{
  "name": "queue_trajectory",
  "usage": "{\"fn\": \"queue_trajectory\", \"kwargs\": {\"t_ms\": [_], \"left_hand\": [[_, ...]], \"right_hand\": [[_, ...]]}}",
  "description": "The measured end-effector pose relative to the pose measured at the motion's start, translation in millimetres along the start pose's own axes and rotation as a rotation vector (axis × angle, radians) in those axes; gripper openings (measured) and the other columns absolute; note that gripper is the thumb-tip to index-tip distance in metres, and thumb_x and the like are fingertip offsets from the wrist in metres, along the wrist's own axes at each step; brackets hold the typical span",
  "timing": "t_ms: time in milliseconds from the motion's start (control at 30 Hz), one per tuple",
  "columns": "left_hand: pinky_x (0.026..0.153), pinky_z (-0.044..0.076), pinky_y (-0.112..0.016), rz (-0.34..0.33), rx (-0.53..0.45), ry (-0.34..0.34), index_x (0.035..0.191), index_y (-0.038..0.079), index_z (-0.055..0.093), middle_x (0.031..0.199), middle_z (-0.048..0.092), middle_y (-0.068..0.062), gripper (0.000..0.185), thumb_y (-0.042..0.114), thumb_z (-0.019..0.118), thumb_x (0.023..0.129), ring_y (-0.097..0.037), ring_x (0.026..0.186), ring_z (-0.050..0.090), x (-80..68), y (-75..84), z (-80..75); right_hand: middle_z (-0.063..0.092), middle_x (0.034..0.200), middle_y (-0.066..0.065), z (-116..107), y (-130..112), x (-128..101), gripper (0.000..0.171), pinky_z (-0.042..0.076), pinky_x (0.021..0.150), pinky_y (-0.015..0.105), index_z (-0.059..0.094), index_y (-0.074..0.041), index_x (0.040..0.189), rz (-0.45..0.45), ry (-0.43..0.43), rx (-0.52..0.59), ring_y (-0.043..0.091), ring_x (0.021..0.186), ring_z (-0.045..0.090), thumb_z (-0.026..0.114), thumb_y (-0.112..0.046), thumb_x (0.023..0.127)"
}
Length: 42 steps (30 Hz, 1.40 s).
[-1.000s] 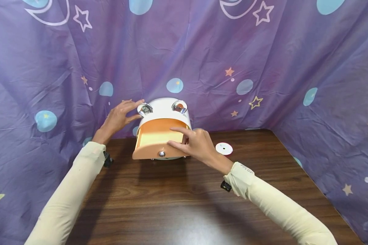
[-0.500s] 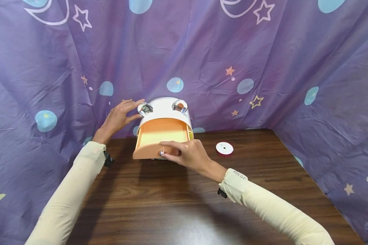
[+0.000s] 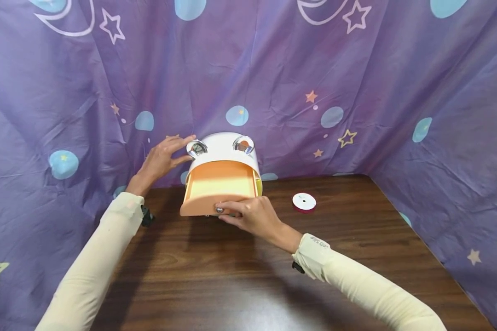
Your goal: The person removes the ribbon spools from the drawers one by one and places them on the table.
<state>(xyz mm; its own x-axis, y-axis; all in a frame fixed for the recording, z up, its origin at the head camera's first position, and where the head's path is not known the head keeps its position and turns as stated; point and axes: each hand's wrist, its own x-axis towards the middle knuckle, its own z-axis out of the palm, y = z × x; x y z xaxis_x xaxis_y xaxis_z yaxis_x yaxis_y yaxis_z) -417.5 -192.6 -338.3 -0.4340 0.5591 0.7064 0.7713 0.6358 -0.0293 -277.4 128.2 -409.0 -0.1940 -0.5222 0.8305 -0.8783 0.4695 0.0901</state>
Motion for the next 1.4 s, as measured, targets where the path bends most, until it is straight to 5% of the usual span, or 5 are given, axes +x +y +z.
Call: {"fn": "queue_trajectory", "kwargs": {"t_ms": [267,700,1000,1400], "left_hand": [[0.113,0.044,-0.056,-0.014,-0.001,-0.008,0.149,0.018,0.059,0.117,0.073,-0.016,0.069,0.02,0.087,0.085,-0.039,0.121,0.064,-0.3,2.1,-0.5],[0.113,0.043,-0.06,-0.012,-0.015,0.003,0.148,0.018,0.06,0.117,0.073,-0.016,0.071,0.015,0.088,0.083,-0.042,0.122,0.063,-0.7,1.4,0.0],[0.114,0.043,-0.056,-0.018,-0.01,-0.005,0.149,0.018,0.059,0.118,0.073,-0.017,0.07,0.018,0.087,0.085,-0.04,0.121,0.064,-0.1,1.2,-0.1],[0.111,0.043,-0.063,-0.02,-0.016,-0.001,0.147,0.017,0.061,0.117,0.073,-0.018,0.068,0.016,0.087,0.084,-0.045,0.121,0.063,0.4,1.5,0.0]], "right_hand": [[0.08,0.089,-0.008,0.6,-3.5,-1.2,0.034,0.043,0.038,0.026,0.084,-0.025,0.106,0.011,0.025,-0.031,-0.002,0.047,0.044,0.095,-0.022,0.074],[0.08,0.087,-0.006,-0.8,0.5,3.9,0.032,0.046,0.042,0.026,0.084,-0.023,0.108,0.025,-0.011,-0.038,0.0,0.05,0.055,0.093,-0.022,0.077],[0.08,0.088,-0.003,5.3,11.4,7.0,0.036,0.04,0.04,0.024,0.083,-0.023,0.11,0.038,-0.006,-0.046,-0.001,0.047,0.038,0.095,-0.024,0.075],[0.078,0.083,0.0,17.4,31.8,11.7,0.036,0.039,0.039,0.027,0.082,-0.026,0.113,0.093,0.024,-0.092,0.001,0.047,0.034,0.093,-0.029,0.079]]}}
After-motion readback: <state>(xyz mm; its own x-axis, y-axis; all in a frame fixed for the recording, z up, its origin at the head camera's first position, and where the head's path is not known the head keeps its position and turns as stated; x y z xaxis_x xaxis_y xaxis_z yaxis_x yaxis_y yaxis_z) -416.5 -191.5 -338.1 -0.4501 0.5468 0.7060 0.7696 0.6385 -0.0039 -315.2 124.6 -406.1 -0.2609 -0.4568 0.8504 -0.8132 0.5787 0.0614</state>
